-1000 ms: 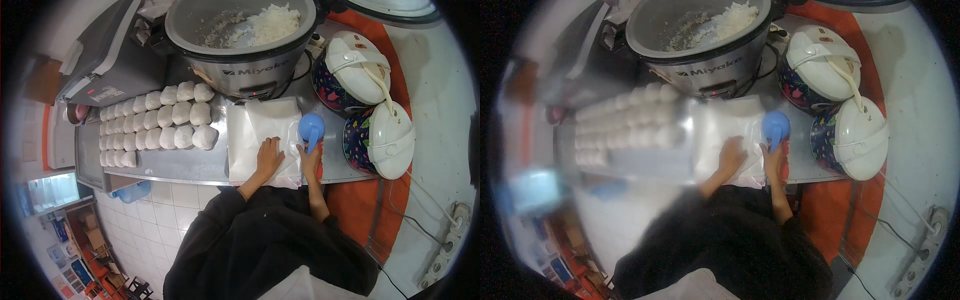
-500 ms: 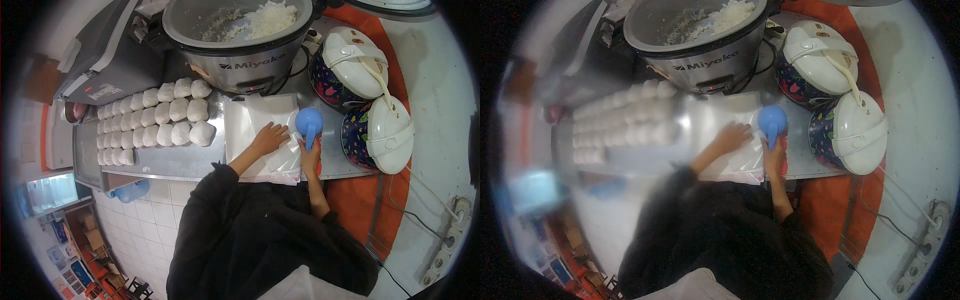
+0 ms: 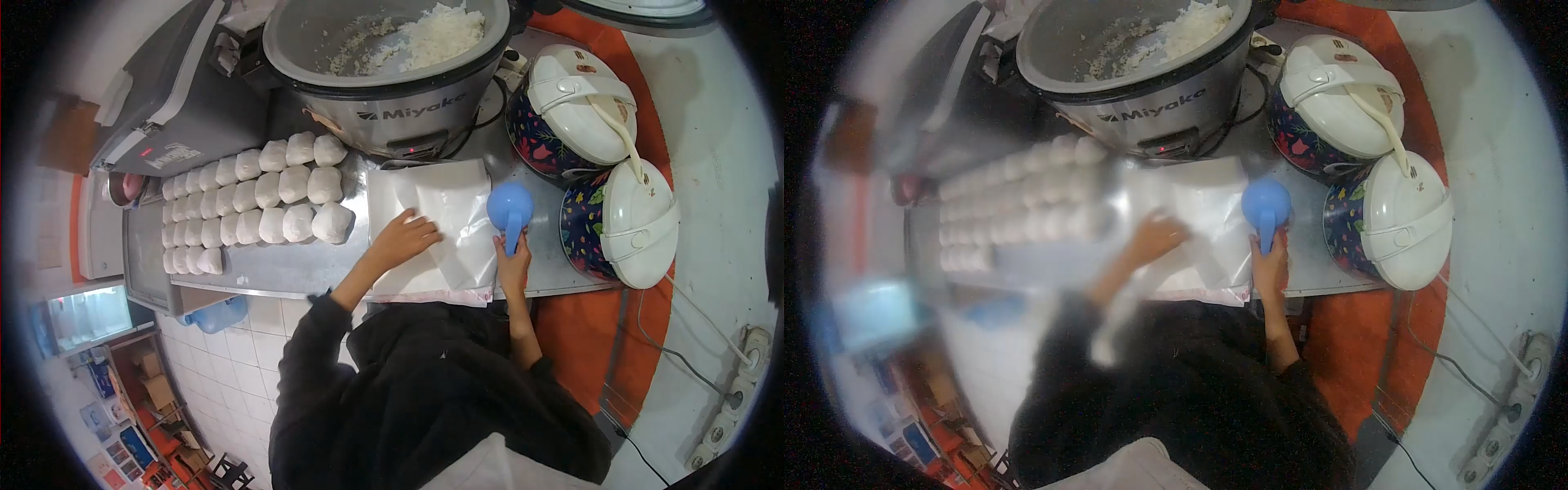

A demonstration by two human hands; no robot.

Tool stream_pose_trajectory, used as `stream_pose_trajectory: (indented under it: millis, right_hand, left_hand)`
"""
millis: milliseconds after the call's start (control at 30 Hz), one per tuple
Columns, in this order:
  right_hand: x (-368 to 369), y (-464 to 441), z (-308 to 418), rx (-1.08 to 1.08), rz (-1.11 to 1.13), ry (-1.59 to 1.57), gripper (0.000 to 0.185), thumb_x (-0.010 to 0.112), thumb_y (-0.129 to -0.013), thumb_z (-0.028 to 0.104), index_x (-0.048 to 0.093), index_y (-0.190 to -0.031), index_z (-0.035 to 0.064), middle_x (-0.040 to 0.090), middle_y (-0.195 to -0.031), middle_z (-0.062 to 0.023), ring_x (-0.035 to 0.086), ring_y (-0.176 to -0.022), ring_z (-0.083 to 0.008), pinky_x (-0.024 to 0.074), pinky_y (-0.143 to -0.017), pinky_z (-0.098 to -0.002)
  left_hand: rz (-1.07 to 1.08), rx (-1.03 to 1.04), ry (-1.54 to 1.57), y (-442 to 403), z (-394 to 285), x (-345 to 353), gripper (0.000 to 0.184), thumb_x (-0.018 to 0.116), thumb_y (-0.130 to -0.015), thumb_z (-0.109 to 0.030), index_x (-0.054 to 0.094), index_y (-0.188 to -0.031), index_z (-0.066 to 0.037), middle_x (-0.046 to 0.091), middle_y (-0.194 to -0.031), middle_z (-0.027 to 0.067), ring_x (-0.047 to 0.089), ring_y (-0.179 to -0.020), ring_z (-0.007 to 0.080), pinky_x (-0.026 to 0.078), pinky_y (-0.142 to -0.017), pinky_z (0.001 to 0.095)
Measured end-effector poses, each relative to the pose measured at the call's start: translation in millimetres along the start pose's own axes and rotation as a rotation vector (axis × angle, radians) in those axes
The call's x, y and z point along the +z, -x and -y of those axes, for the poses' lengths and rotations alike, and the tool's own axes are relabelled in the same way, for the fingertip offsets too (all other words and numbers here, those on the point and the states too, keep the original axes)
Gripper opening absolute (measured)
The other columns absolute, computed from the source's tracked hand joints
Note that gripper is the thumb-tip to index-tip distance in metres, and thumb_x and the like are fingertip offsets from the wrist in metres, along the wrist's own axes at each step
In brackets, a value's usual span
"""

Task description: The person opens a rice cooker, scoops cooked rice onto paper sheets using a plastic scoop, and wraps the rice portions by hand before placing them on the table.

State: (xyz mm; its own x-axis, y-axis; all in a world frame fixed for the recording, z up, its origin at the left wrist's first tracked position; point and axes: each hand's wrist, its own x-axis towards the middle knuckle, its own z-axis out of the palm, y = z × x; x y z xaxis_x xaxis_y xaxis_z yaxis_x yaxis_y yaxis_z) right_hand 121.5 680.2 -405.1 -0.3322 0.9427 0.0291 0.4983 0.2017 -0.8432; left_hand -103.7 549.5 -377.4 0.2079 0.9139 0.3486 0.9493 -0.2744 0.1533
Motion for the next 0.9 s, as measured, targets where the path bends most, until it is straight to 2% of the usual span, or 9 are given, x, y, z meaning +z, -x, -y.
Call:
stream_pose_trajectory:
  millis: [100, 167, 267, 467, 533, 567, 700, 767, 900]
  right_hand:
    - [-1.8, 8.2, -7.7, 0.089, 0.009, 0.073, 0.02, 0.068, -0.077, 0.011, 0.058, -0.089, -0.0011, 0.06, -0.073, -0.008, 0.057, -0.073, -0.0198, 0.0435, -0.073, -0.0326]
    - [-0.3, 13.4, -13.9, 0.1, 0.06, 0.066, 0.028, 0.065, -0.078, 0.018, 0.058, -0.098, 0.0001, 0.063, -0.078, -0.013, 0.061, -0.072, -0.0295, 0.0454, -0.068, -0.0393]
    - [-1.3, 17.6, 3.0, 0.109, 0.058, 0.069, 0.02, 0.068, -0.077, 0.012, 0.058, -0.088, -0.0012, 0.06, -0.072, -0.0081, 0.058, -0.071, -0.0199, 0.0438, -0.07, -0.0325]
    - [5.4, 20.5, 8.3, 0.055, 0.043, 0.13, 0.021, 0.069, -0.076, 0.012, 0.057, -0.087, -0.0015, 0.059, -0.071, -0.0086, 0.056, -0.066, -0.021, 0.043, -0.064, -0.0336]
    - [8.3, 21.5, 14.1, 0.083, 0.028, 0.12, 0.022, 0.07, -0.075, 0.012, 0.057, -0.087, -0.0014, 0.058, -0.069, -0.0081, 0.056, -0.065, -0.0212, 0.0426, -0.063, -0.0341]
    - [9.6, 20.9, 17.3, 0.106, 0.012, 0.102, 0.023, 0.071, -0.074, 0.012, 0.057, -0.087, -0.0013, 0.058, -0.068, -0.0077, 0.055, -0.064, -0.0213, 0.0422, -0.063, -0.0346]
    - [18.8, 20.2, 19.5, 0.119, 0.029, 0.058, 0.026, 0.072, -0.073, 0.012, 0.056, -0.089, -0.0011, 0.056, -0.069, -0.0073, 0.054, -0.065, -0.0218, 0.0421, -0.064, -0.0346]
    - [24.6, 21.4, 10.6, 0.009, -0.026, 0.174, 0.03, 0.073, -0.072, 0.012, 0.054, -0.092, -0.0006, 0.055, -0.077, -0.0097, 0.054, -0.071, -0.0226, 0.042, -0.065, -0.0338]
    - [10.0, 19.8, 14.0, -0.161, -0.107, 0.315, 0.045, 0.069, -0.078, 0.019, 0.05, -0.109, -0.0067, 0.055, -0.095, -0.0198, 0.055, -0.089, -0.0318, 0.0425, -0.078, -0.0383]
  left_hand:
    - [0.103, -0.213, 0.037, 52.2, -2.0, -18.7, 0.022, 0.054, -0.076, -0.011, 0.061, -0.096, -0.017, 0.059, -0.097, -0.0039, 0.055, -0.095, 0.0115, 0.038, -0.092, 0.0401]
    - [0.142, -0.221, -0.009, 80.0, -1.6, -17.5, 0.021, 0.054, -0.076, -0.011, 0.061, -0.096, -0.017, 0.059, -0.097, -0.004, 0.055, -0.095, 0.0119, 0.038, -0.092, 0.0403]
    - [0.217, -0.257, -0.041, 103.1, -1.9, -6.1, 0.021, 0.053, -0.077, -0.012, 0.061, -0.095, -0.016, 0.059, -0.097, -0.004, 0.054, -0.094, 0.0124, 0.037, -0.092, 0.0402]
    - [0.164, -0.484, 0.241, 98.1, -5.1, -8.9, 0.026, 0.057, -0.072, -0.006, 0.058, -0.098, -0.012, 0.055, -0.102, 0.0028, 0.051, -0.098, 0.0197, 0.036, -0.088, 0.0403]
    - [-0.161, -0.797, 0.293, 86.4, -4.3, -2.9, 0.03, 0.055, -0.072, -0.004, 0.054, -0.101, -0.009, 0.051, -0.103, 0.0099, 0.049, -0.098, 0.0277, 0.035, -0.088, 0.0417]
    - [-0.281, -0.847, 0.307, 85.9, 0.4, 9.8, 0.039, 0.053, -0.078, -0.005, 0.047, -0.117, -0.005, 0.049, -0.113, 0.0159, 0.046, -0.104, 0.0337, 0.033, -0.092, 0.0421]
    - [-0.454, -1.019, 0.278, 75.9, 18.6, 63.1, 0.052, 0.05, -0.083, -0.006, 0.034, -0.131, -0.001, 0.043, -0.127, 0.0191, 0.042, -0.114, 0.0349, 0.03, -0.098, 0.0415]
    - [-0.211, -1.018, 0.302, 68.4, 19.0, 68.8, 0.058, 0.046, -0.086, -0.004, 0.021, -0.138, 0.002, 0.034, -0.138, 0.0191, 0.036, -0.123, 0.0339, 0.027, -0.103, 0.0416]
    - [-0.088, -1.014, 0.408, 45.1, 21.4, 43.9, 0.059, 0.041, -0.085, 0.002, 0.019, -0.14, 0.0, 0.03, -0.141, 0.0174, 0.029, -0.129, 0.0343, 0.022, -0.107, 0.0437]
